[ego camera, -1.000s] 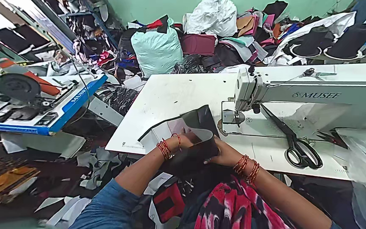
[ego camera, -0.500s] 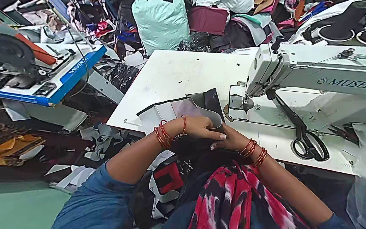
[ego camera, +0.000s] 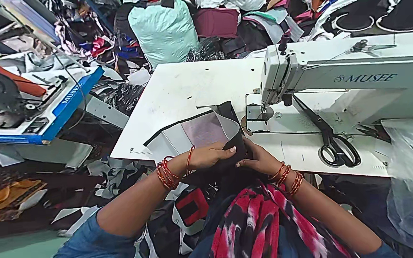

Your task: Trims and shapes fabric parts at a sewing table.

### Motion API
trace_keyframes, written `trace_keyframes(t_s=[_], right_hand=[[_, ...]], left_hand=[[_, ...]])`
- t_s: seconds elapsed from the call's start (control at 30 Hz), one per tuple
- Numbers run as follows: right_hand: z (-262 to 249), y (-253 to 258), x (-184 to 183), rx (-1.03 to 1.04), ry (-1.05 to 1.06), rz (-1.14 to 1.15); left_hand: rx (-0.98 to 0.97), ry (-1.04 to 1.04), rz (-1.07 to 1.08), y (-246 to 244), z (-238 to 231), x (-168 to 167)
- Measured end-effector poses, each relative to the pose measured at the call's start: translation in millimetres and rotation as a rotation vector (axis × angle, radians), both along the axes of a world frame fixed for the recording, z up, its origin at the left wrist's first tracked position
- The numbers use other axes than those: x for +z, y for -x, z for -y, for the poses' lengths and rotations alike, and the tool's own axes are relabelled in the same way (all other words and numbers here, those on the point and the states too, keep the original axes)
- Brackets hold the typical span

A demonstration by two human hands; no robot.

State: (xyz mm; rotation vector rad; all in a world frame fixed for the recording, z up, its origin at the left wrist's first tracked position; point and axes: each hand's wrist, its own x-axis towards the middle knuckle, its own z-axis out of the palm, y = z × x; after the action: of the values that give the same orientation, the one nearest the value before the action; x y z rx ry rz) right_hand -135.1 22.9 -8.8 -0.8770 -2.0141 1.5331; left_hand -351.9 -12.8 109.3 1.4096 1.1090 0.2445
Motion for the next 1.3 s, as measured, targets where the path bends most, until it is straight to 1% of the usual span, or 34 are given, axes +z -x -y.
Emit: trace_keyframes(t_s=[0.1,0.17,0.2,0.37,0.47,0.53,0.57,0.63,0.73,0.83,0.9,1.0,1.07,1.13,1.2,1.3], right_hand=[[3.4,1.4,10.4,0.021,-0.117,0.155],[3.0,3.1,15.6,0.023,-0.126,0.192],[2.9,3.1,16.1,0.021,-0.123,0.19],[1.1,-1.2,9.2,0.057,-0.055,0.027],[3.7,5.0,12.7,-0.035,-0.033,0.052],[7.1,12.1,12.7,-0.131,-0.063,0.121],[8.6,15.5,11.8,-0.167,-0.095,0.157],[12.0,19.9,10.2,-0.217,-0.168,0.218],[16.5,23.3,3.6,-0.27,-0.29,0.194],[17.9,22.9,5.0,-0.273,-0.306,0.208],[16.6,24.2,6.2,-0.263,-0.317,0.235],[15.2,24.0,2.1,-0.273,-0.343,0.218],[14.4,22.9,-2.3,-0.285,-0.359,0.19],[14.3,22.3,-4.0,-0.288,-0.356,0.179],[14.3,22.6,-5.1,-0.296,-0.372,0.166],[13.7,22.0,-7.1,-0.31,-0.365,0.156]], left_hand=[[-0.237,-0.295,-0.038,-4.8,-5.9,-5.9],[-0.371,-0.465,-0.108,-3.7,-10.7,-4.2],[-0.405,-0.536,-0.131,-2.9,-12.3,-3.8],[-0.45,-0.77,-0.192,1.4,-17.3,-0.2],[-0.499,-0.987,-0.187,0.3,-22.7,-7.9],[-0.509,-1.092,-0.246,-1.0,-23.8,-8.5],[-0.499,-1.111,-0.283,-0.9,-22.6,-7.8],[-0.44,-1.065,-0.356,5.0,-15.2,-5.1],[-0.251,-0.838,-0.451,31.8,1.1,1.2],[-0.059,-0.492,-0.546,69.0,18.1,4.9],[-0.026,-0.439,-0.574,96.1,34.8,-1.6],[-0.065,-0.486,-0.557,115.8,60.5,-13.4],[-0.067,-0.517,-0.582,111.6,66.7,-19.6],[-0.066,-0.649,-0.537,104.2,68.7,-27.3],[-0.107,-0.8,-0.462,101.0,67.8,-30.5],[-0.147,-0.902,-0.392,105.0,67.8,-24.4]])
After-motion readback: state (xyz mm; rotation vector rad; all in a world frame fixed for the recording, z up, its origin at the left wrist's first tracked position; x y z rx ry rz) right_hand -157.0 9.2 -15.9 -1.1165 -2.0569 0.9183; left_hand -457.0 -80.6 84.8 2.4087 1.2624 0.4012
